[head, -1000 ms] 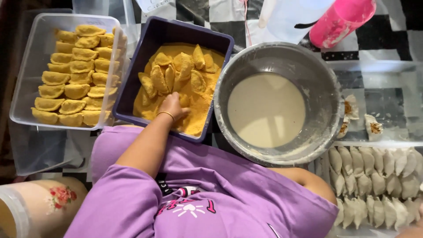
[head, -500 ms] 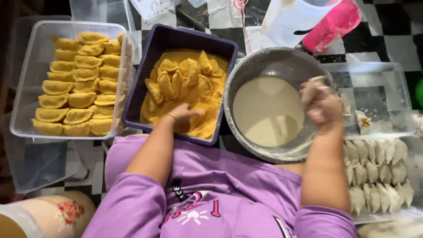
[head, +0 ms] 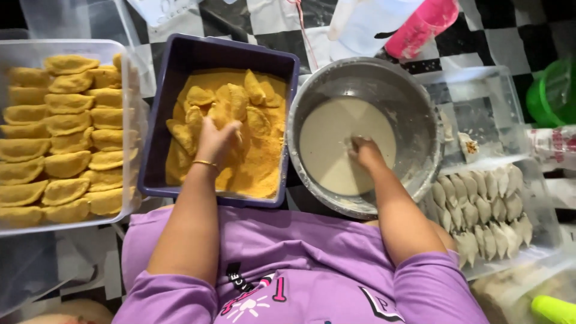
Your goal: The person is manually coating dumplings by first dipping them into a bowl of liquid batter and then into a tray of yellow breading or powder.
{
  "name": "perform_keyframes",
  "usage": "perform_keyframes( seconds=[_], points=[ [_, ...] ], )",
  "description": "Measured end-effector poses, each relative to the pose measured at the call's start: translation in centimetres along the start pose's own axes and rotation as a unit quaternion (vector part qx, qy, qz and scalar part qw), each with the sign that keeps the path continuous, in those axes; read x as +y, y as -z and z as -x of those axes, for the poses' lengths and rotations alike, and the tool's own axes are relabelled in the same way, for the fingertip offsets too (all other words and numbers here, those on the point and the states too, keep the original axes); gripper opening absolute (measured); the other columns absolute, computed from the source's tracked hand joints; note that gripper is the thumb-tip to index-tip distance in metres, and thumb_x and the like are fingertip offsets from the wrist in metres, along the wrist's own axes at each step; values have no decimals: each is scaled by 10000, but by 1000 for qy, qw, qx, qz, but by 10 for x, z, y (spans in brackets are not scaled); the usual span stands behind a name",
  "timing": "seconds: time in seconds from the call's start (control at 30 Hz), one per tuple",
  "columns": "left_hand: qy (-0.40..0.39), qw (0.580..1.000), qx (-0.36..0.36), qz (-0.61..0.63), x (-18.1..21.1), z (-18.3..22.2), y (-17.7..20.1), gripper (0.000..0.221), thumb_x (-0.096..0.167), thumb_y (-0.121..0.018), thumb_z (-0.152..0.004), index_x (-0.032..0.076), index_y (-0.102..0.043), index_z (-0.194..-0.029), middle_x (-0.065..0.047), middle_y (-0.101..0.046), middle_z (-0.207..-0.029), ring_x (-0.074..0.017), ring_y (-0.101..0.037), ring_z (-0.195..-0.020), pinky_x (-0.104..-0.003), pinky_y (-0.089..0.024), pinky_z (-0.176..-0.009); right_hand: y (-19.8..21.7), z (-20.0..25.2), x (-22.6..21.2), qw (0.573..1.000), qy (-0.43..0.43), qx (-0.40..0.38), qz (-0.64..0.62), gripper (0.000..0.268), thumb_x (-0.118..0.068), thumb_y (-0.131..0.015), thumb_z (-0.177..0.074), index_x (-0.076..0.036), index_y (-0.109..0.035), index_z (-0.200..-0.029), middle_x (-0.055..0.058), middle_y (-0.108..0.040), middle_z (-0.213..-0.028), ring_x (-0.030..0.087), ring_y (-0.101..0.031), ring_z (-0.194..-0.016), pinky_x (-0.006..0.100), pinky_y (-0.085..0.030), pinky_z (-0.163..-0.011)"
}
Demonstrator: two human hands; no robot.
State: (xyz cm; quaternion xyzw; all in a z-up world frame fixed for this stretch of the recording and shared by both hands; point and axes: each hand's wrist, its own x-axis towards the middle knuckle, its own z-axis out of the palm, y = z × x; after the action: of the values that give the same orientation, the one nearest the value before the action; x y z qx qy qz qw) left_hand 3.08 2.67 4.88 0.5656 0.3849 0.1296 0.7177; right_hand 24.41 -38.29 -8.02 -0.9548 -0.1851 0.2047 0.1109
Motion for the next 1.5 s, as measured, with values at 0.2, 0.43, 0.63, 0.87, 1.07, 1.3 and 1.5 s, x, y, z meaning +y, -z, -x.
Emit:
perform_keyframes(
  seconds=[0.2, 0.43, 0.63, 0.87, 1.07, 1.3, 1.5],
  points=[
    [-19, 995, 35, 88, -22, -51, 23, 762, 246, -849, -930, 91, -329, -1465, -185, -545, -1365, -349, -652, -1225, -543, -550, -999, 50, 42, -63, 976, -41, -82, -200, 414, -211, -745, -935, -46, -652, -1302, 223, -680, -1299, 393, -624, -1265, 520, -512, -1042],
    [-93, 977, 130, -139, -6, -32, 14, 652, 364, -877, -854, 111, -538, -1351, -162, -584, -1274, -314, -631, -1187, -419, -568, -974, 81, 51, -84, 767, -104, -135, -619, 477, -242, -444, -1079, -118, -457, -1540, 208, -636, -1347, 392, -599, -1275, 534, -458, -1069],
    [-140, 969, 136, -155, 5, -15, 2, 520, 277, -860, -859, 102, -593, -1269, -164, -539, -1280, -316, -626, -1140, -402, -538, -997, 81, 41, -74, 555, -76, -126, -819, 314, -143, -607, -986, -113, -543, -1292, -51, -415, -854, 105, -485, -743, 274, -471, -721],
    [-156, 960, 125, -198, 2, -12, 1, 458, 310, -845, -868, 112, -625, -1218, -157, -545, -1221, -306, -663, -1068, -408, -566, -930, 101, 77, -105, 758, -61, -117, -639, 629, -34, -611, -970, -15, -326, -1531, 277, -620, -1200, 389, -701, -1051, 504, -620, -892],
    [-193, 960, 97, -180, -5, -14, -6, 376, 235, -836, -869, 118, -658, -1178, -138, -607, -1127, -298, -704, -976, -376, -591, -836, 102, 81, -109, 846, 45, 41, -530, 431, -296, -585, -1071, -42, -528, -1414, 187, -717, -876, 278, -757, -752, 412, -654, -702],
    [-131, 913, -105, -372, -2, 21, -16, 204, 274, -742, -867, 191, -750, -1054, -73, -744, -982, -282, -735, -990, -412, -602, -827, 175, 128, -156, 863, 275, 343, -249, 379, -295, -558, -1095, -31, -661, -1346, 194, -696, -1220, 284, -707, -849, 360, -569, -639],
    [-138, 777, -245, -564, -53, 7, -35, 248, 414, -721, -874, 264, -736, -1071, -49, -707, -1085, -304, -696, -1107, -442, -600, -921, 175, 125, -160, 966, 39, 251, 41, 459, -270, -516, -1033, 5, -639, -1378, 320, -626, -1335, 479, -595, -1249, 571, -486, -1043]
  ],
)
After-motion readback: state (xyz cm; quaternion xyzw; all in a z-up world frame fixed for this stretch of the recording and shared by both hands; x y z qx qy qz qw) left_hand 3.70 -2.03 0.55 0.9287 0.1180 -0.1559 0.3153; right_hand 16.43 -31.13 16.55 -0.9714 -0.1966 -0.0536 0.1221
